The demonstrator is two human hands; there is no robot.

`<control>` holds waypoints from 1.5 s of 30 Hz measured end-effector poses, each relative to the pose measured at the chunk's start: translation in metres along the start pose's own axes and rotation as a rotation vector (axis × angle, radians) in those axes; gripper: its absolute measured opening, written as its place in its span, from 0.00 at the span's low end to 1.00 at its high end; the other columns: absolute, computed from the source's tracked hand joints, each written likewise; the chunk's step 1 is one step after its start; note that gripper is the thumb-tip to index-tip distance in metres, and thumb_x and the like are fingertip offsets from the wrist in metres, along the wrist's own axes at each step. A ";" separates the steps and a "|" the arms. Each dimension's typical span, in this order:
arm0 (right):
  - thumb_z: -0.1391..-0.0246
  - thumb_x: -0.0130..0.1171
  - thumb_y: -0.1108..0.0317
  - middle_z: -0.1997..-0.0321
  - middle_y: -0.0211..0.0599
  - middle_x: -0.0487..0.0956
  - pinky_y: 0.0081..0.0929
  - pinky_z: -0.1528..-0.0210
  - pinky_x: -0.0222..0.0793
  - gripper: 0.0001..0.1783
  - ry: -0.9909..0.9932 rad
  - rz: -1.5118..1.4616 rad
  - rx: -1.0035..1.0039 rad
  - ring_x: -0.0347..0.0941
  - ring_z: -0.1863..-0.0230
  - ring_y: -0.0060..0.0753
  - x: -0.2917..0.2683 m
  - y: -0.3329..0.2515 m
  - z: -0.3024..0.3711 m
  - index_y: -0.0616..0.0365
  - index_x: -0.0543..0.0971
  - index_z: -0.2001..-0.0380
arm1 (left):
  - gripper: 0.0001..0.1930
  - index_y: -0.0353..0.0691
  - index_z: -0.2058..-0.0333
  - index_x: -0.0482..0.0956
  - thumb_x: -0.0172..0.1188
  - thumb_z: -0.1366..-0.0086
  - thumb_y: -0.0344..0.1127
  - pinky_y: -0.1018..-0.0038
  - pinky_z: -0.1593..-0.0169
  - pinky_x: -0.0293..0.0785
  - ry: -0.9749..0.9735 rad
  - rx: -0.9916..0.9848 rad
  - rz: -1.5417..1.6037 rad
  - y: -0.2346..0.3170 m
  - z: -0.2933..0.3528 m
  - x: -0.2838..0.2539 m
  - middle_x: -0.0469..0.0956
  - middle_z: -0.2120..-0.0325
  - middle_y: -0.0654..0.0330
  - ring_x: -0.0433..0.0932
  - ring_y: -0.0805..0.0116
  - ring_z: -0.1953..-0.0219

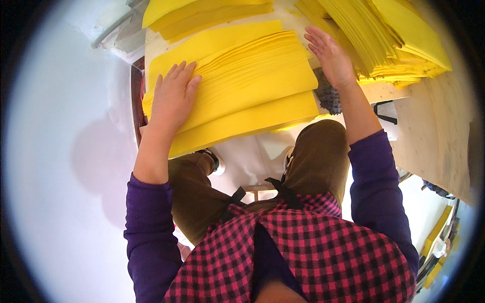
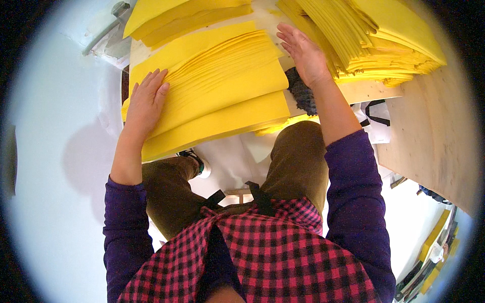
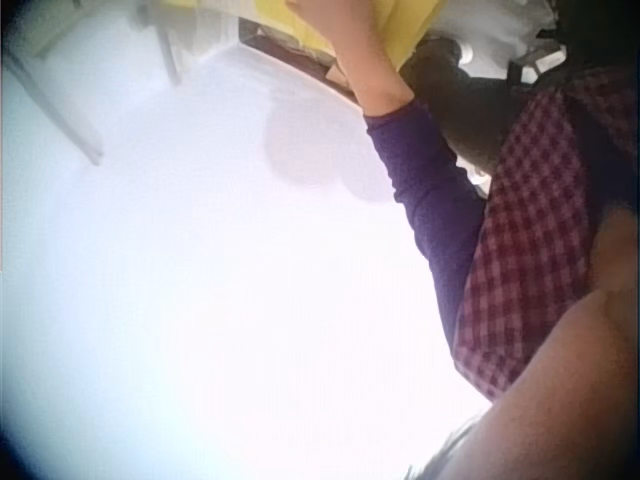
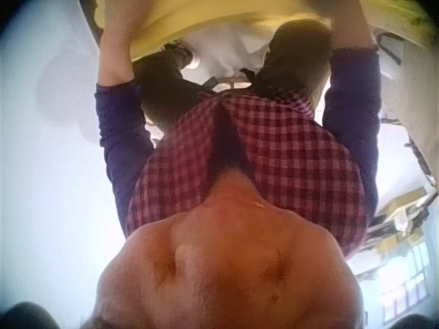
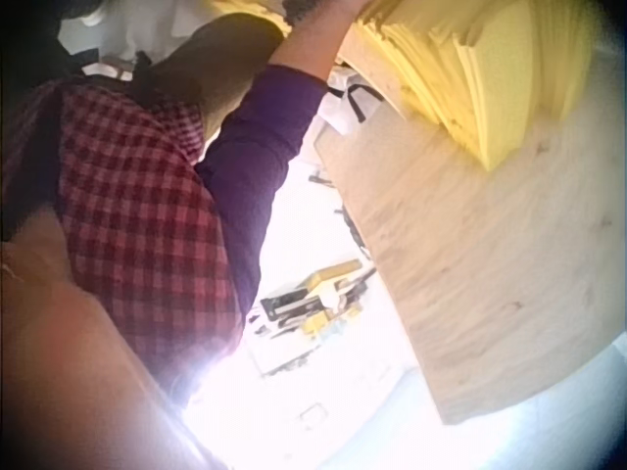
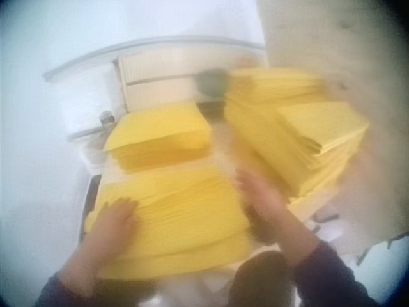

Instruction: The person folds yellow sheets by hand, aligning edges and pressing creases. They stack the folded sheets on the table and continue folding additional sheets from a nearby pile.

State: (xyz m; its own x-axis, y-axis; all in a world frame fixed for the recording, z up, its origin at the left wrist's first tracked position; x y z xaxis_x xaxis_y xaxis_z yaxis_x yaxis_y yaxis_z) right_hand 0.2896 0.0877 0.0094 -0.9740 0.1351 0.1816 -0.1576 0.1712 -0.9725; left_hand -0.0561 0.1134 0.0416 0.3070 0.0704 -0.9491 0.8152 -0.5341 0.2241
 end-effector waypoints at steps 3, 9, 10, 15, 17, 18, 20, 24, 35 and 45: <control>0.33 0.27 0.50 0.33 0.43 0.58 0.31 0.31 0.42 0.31 -0.022 0.027 0.019 0.50 0.31 0.37 0.005 0.008 -0.006 0.63 0.57 0.38 | 0.23 0.42 0.44 0.68 0.43 0.32 0.48 0.53 0.36 0.49 -0.007 0.003 0.004 0.000 -0.002 -0.002 0.65 0.43 0.50 0.59 0.52 0.38; 0.34 0.29 0.46 0.32 0.45 0.56 0.31 0.30 0.39 0.34 -0.064 0.103 0.036 0.48 0.31 0.38 0.019 0.009 -0.014 0.65 0.56 0.37 | 0.21 0.41 0.45 0.68 0.45 0.33 0.45 0.52 0.36 0.50 -0.017 0.041 0.001 -0.001 -0.001 0.000 0.66 0.43 0.50 0.60 0.52 0.38; 0.34 0.30 0.46 0.32 0.45 0.56 0.31 0.30 0.39 0.34 -0.070 0.103 0.040 0.48 0.31 0.38 0.022 0.008 -0.014 0.65 0.56 0.37 | 0.21 0.42 0.45 0.68 0.46 0.33 0.45 0.52 0.36 0.50 -0.019 0.050 -0.005 0.000 -0.001 0.001 0.66 0.43 0.50 0.60 0.52 0.38; 0.34 0.32 0.47 0.32 0.44 0.56 0.32 0.29 0.37 0.34 -0.053 0.115 0.050 0.48 0.30 0.36 0.031 -0.001 -0.016 0.65 0.57 0.38 | 0.21 0.43 0.45 0.68 0.47 0.33 0.44 0.52 0.36 0.50 0.022 0.080 -0.022 -0.001 0.001 0.001 0.66 0.43 0.50 0.60 0.52 0.38; 0.35 0.33 0.46 0.32 0.42 0.56 0.32 0.30 0.38 0.34 -0.011 0.120 0.089 0.47 0.30 0.36 0.033 -0.002 -0.017 0.63 0.58 0.38 | 0.20 0.43 0.45 0.68 0.47 0.34 0.43 0.52 0.36 0.50 0.031 0.091 -0.021 0.000 0.002 0.000 0.66 0.43 0.51 0.60 0.52 0.38; 0.35 0.33 0.45 0.32 0.41 0.56 0.33 0.30 0.38 0.34 -0.040 0.160 0.106 0.47 0.30 0.35 0.036 -0.003 -0.015 0.61 0.59 0.38 | 0.20 0.43 0.45 0.68 0.48 0.34 0.43 0.51 0.36 0.50 0.032 0.094 -0.019 0.000 0.002 0.000 0.66 0.43 0.51 0.60 0.52 0.38; 0.35 0.33 0.44 0.31 0.38 0.56 0.34 0.31 0.39 0.33 -0.022 0.194 0.210 0.46 0.30 0.34 0.037 -0.001 -0.010 0.58 0.60 0.38 | 0.20 0.43 0.45 0.68 0.48 0.34 0.42 0.51 0.36 0.49 0.037 0.114 -0.019 0.001 0.002 0.000 0.66 0.43 0.51 0.60 0.52 0.38; 0.37 0.35 0.42 0.32 0.35 0.57 0.35 0.33 0.42 0.32 -0.021 0.222 0.179 0.46 0.30 0.33 0.044 -0.005 -0.004 0.51 0.61 0.37 | 0.20 0.44 0.45 0.68 0.47 0.34 0.40 0.51 0.36 0.49 0.054 0.148 -0.009 -0.001 0.005 -0.004 0.67 0.43 0.52 0.60 0.53 0.38; 0.38 0.45 0.48 0.39 0.34 0.68 0.25 0.37 0.52 0.27 -0.153 0.742 -0.182 0.61 0.38 0.32 0.041 -0.029 -0.013 0.53 0.71 0.44 | 0.18 0.45 0.45 0.68 0.43 0.32 0.35 0.55 0.35 0.48 -0.028 0.162 0.051 -0.006 0.003 0.001 0.67 0.43 0.56 0.60 0.57 0.37; 0.39 0.48 0.50 0.48 0.36 0.76 0.25 0.44 0.61 0.25 -0.238 0.788 -0.142 0.69 0.46 0.29 0.047 -0.007 -0.042 0.57 0.74 0.49 | 0.17 0.45 0.46 0.70 0.46 0.33 0.35 0.56 0.34 0.46 -0.002 0.192 0.037 -0.010 0.010 0.005 0.67 0.43 0.57 0.59 0.58 0.37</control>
State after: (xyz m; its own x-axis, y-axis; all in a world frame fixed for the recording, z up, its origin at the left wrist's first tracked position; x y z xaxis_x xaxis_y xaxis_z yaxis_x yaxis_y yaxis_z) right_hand 0.2517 0.1342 0.0308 -0.8011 0.0597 -0.5955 0.5910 0.2361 -0.7713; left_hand -0.0674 0.1108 0.0326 0.3343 0.0461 -0.9413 0.6946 -0.6872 0.2130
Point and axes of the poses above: each hand's wrist, its own z-axis away from the middle knuckle, its own x-axis out of the palm, y = z × x, the point moved 7 cm from there along -z, towards the middle knuckle
